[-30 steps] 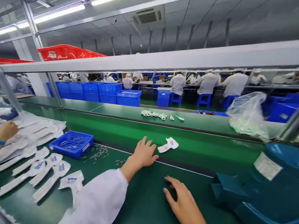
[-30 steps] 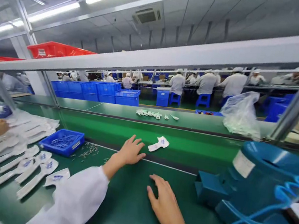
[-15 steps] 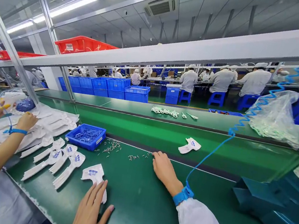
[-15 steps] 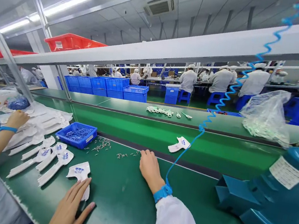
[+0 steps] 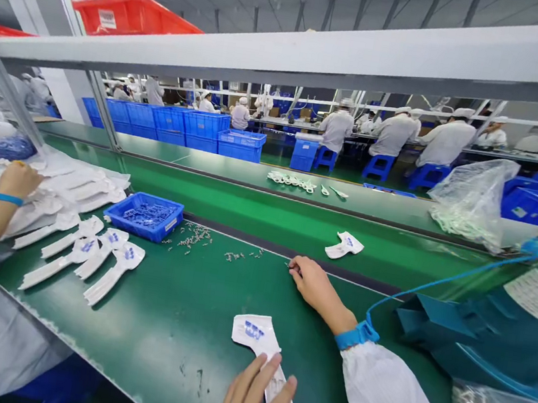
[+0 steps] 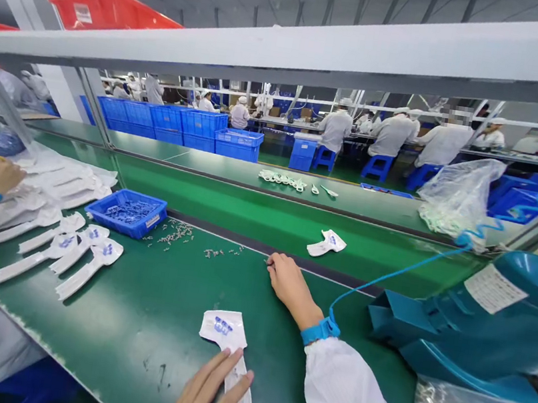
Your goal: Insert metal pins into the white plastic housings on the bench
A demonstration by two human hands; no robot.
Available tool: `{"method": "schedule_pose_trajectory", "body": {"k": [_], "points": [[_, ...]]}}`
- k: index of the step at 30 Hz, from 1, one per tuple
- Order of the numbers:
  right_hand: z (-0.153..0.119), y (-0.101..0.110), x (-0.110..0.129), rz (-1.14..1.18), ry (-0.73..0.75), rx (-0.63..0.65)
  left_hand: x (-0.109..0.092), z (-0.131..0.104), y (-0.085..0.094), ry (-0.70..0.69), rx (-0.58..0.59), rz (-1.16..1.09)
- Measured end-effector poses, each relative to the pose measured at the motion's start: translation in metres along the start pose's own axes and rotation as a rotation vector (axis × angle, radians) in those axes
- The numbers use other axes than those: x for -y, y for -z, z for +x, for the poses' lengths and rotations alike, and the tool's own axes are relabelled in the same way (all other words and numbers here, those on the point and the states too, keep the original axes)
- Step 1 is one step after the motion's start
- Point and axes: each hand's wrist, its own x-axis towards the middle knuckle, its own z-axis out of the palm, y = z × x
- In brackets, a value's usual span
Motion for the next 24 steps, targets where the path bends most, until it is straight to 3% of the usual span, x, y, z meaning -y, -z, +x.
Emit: {"method": "schedule_pose_trajectory", "body": {"k": [6,14,20,24], "points": [[0.005,0.0,0.001,0.007,0.033,0.016,0.02,0.014,0.034,0.039,0.22,-0.11],[-0.01,0.002,0.015,0.033,0.124,0.029,0.006,0.047,0.046,-0.005,0.444,-0.242],[-0.002,0.001,0.03,0.038,0.087,0.038,0.011,0.048,0.051,-0.014,0.445,-0.307],[-0.021,0.025,0.038,0.235,0.012,0.044,0.01,0.044,0.051,0.032,0.402,-0.362]]}}
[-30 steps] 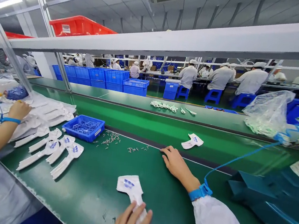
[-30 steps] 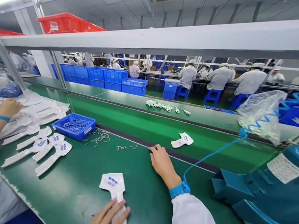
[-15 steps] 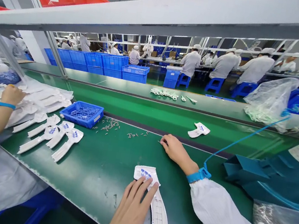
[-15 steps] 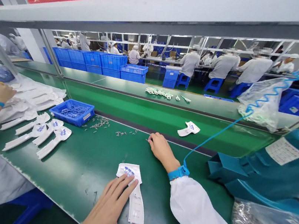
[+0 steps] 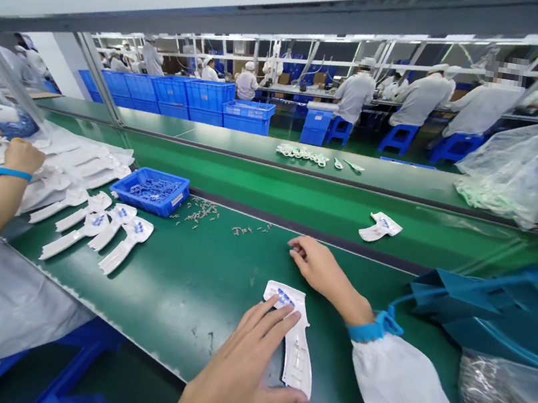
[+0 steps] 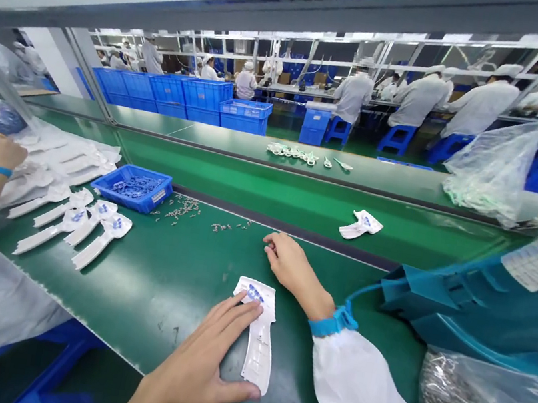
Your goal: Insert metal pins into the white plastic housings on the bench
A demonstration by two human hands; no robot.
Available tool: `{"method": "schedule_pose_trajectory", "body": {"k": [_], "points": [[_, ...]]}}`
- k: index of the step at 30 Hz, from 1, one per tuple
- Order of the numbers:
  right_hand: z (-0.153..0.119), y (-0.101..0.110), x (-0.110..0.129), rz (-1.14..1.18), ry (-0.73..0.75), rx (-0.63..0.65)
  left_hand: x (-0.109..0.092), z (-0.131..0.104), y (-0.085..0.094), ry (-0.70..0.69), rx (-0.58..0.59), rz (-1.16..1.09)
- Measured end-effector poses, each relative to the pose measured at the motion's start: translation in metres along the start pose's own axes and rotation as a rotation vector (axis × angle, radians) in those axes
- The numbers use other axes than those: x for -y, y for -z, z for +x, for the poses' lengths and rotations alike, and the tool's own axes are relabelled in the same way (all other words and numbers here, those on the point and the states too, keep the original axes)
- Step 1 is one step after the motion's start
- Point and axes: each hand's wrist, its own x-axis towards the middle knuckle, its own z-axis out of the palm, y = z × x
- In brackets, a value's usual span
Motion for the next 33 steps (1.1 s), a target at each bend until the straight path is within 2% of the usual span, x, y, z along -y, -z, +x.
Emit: {"method": "schedule_pose_trajectory", "body": {"k": [2,6,9,11,16,20,24,29,33], "points": [[-0.022,0.018,0.008,0.151,-0.086,0.049,0.0,0.001,-0.002,0.026,-0.031,-0.015],[-0.071,0.045,0.025,0.273,-0.214,0.148,0.003,0.005,-0.007,0.008,-0.059,0.028],[-0.096,0.048,0.037,0.266,-0.237,0.309,0.004,0.007,-0.011,-0.022,-0.068,0.071],[-0.103,0.044,0.045,0.23,-0.205,0.411,0.004,0.008,-0.013,-0.033,-0.079,0.089],[-0.095,0.037,0.059,0.107,-0.09,0.543,0.005,0.009,-0.018,-0.045,-0.106,0.143],[-0.086,0.038,0.057,0.022,-0.056,0.617,0.006,0.009,-0.017,-0.047,-0.109,0.147],[-0.084,0.038,0.053,0.0,-0.001,0.652,0.001,0.011,-0.017,-0.017,-0.121,0.12],[-0.081,0.036,0.059,-0.027,-0.013,0.653,-0.01,0.018,-0.031,0.06,-0.241,0.132],[-0.078,0.037,0.062,-0.025,-0.009,0.652,-0.013,0.022,-0.037,0.073,-0.258,0.178]]}}
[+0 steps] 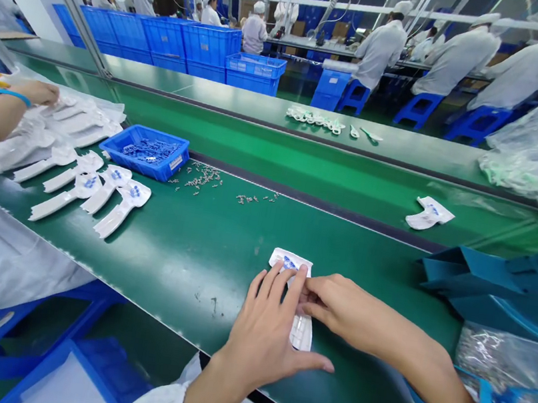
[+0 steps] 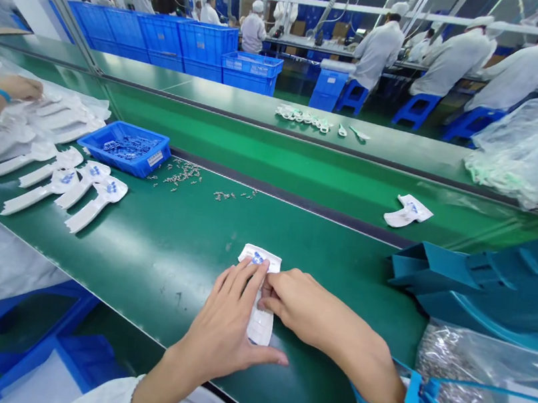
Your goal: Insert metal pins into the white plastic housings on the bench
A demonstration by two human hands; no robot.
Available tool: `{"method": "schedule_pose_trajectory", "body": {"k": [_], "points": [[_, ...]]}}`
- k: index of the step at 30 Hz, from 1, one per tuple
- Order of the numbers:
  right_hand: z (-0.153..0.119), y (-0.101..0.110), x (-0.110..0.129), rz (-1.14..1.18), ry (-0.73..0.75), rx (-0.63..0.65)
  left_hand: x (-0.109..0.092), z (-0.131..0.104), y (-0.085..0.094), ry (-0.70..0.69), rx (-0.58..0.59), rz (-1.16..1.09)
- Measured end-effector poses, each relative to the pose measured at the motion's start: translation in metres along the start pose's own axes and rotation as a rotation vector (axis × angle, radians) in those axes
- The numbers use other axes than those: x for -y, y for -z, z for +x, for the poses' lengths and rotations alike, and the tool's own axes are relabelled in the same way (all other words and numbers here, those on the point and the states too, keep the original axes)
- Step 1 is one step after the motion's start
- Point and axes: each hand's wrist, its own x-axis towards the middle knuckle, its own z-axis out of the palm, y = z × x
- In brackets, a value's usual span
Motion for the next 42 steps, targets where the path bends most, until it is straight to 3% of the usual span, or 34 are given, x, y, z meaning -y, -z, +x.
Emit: {"method": "schedule_pose_trajectory", "body": {"k": [14,21,31,42], "points": [[0.0,0.002,-0.005,-0.063,0.003,0.01,0.006,0.0,0.005,-0.041,0.047,0.003],[-0.005,-0.011,-0.009,-0.109,-0.017,-0.066,0.005,0.001,0.007,-0.03,0.055,-0.037],[-0.003,-0.002,-0.009,-0.056,0.087,-0.002,0.004,0.0,0.006,-0.005,0.066,-0.018],[0.007,0.0,0.004,-0.213,-0.028,0.035,0.004,0.001,0.006,-0.002,0.072,-0.022]]}}
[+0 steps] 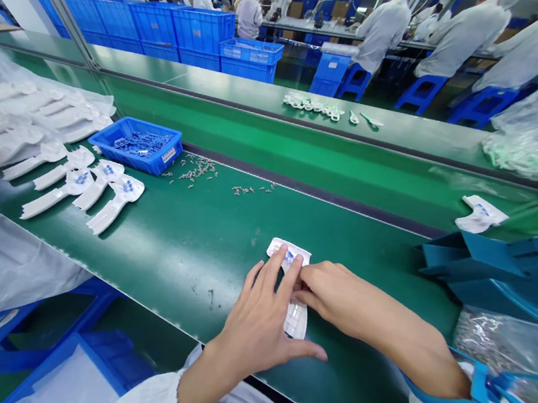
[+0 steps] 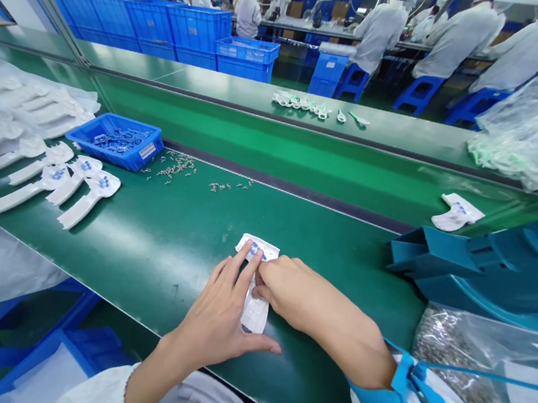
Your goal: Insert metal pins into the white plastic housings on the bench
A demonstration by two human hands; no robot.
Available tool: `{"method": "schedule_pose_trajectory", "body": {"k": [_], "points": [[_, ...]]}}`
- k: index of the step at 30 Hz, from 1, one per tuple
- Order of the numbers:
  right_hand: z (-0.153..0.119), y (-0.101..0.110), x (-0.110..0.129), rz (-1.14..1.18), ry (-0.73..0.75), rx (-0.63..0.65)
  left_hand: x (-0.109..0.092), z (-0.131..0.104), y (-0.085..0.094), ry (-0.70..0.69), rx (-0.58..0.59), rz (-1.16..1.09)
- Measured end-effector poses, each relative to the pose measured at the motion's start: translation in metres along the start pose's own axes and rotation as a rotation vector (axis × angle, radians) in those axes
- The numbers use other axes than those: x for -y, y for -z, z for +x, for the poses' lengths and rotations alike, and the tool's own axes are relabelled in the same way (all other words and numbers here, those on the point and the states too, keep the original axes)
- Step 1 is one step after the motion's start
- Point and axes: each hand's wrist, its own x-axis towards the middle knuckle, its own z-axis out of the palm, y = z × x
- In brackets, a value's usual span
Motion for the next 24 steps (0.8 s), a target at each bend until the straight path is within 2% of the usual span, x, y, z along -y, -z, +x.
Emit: {"method": "schedule_pose_trajectory", "body": {"k": [5,12,19,24], "points": [[0.001,0.002,0.002,0.001,-0.031,0.026,0.0,-0.001,-0.001,0.002,0.003,0.003],[0.003,-0.001,-0.003,0.088,-0.103,0.0,0.0,0.0,-0.001,-0.001,-0.002,0.036],[-0.012,0.005,-0.008,0.149,0.007,-0.062,0.0,-0.002,-0.001,-0.016,-0.026,0.019],[-0.01,0.002,-0.007,0.17,-0.079,-0.037,0.001,-0.002,-0.003,-0.004,-0.03,0.004]]}}
